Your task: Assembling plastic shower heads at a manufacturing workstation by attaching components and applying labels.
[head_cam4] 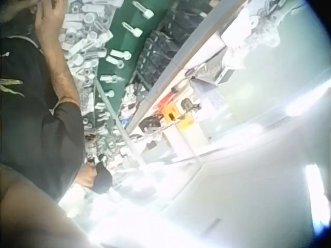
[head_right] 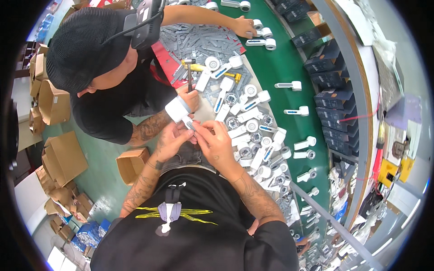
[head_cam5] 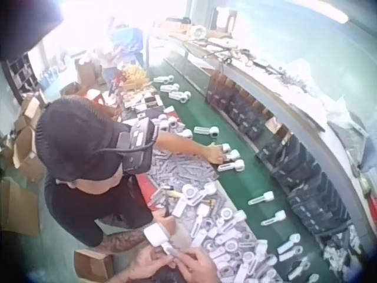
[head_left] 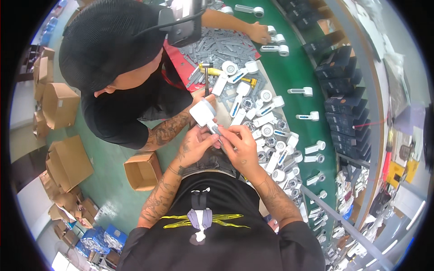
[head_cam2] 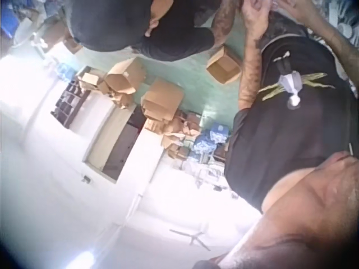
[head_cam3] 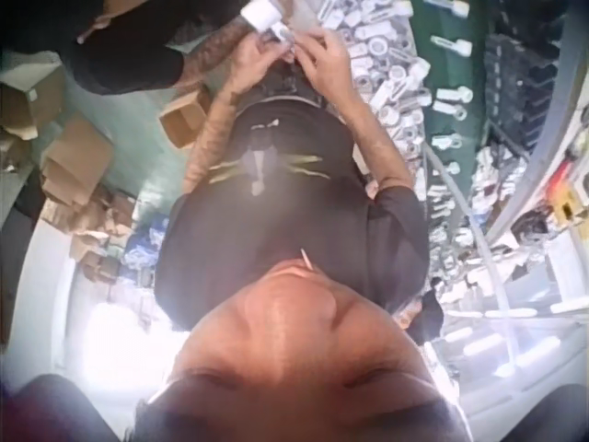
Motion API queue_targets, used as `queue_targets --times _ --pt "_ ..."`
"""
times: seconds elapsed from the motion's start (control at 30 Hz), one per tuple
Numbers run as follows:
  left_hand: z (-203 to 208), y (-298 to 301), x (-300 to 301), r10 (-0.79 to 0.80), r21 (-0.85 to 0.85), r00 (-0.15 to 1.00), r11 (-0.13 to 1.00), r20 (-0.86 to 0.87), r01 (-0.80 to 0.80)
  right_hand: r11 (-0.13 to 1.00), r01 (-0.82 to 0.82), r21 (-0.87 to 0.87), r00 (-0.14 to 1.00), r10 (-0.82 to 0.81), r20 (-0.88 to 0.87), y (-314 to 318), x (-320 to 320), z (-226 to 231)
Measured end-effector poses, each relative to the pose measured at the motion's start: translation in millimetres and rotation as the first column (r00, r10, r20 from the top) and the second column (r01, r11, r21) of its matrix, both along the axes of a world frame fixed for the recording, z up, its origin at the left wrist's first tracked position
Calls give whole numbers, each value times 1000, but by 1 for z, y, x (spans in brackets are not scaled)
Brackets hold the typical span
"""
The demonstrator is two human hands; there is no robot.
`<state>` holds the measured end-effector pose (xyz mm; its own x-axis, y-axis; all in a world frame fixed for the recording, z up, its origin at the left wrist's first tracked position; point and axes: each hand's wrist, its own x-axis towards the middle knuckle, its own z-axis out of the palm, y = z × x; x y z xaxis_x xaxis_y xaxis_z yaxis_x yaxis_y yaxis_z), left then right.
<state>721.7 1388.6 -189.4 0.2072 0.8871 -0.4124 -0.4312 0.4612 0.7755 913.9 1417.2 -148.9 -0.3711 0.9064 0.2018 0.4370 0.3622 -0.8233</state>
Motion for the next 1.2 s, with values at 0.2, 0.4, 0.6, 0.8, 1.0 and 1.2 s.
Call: queue_targets --times 0.2,0.4,0.6,0.8,1.0,1.2 --pt "3 -15 17 115 85 993 990 -39 -112 989 -18 145 986 -7 167 -23 3 5" --pt "5 -27 16 77 87 994 994 -79 -70 983 -39 181 981 3 196 -35 12 2" --pt "20 -45 18 -58 151 996 986 -73 68 574 -407 -710 792 -166 -588 -23 11 0" --pt "8 -55 20 -52 100 992 993 -118 64 629 -310 -713 854 -144 -499 -31 6 -1" --pt "9 -52 10 154 -13 988 988 -31 -154 999 -38 11 999 38 -16 -46 -1 25" --pt "9 -52 11 130 72 991 989 -9 -129 985 -29 173 994 11 105 -55 3 10"
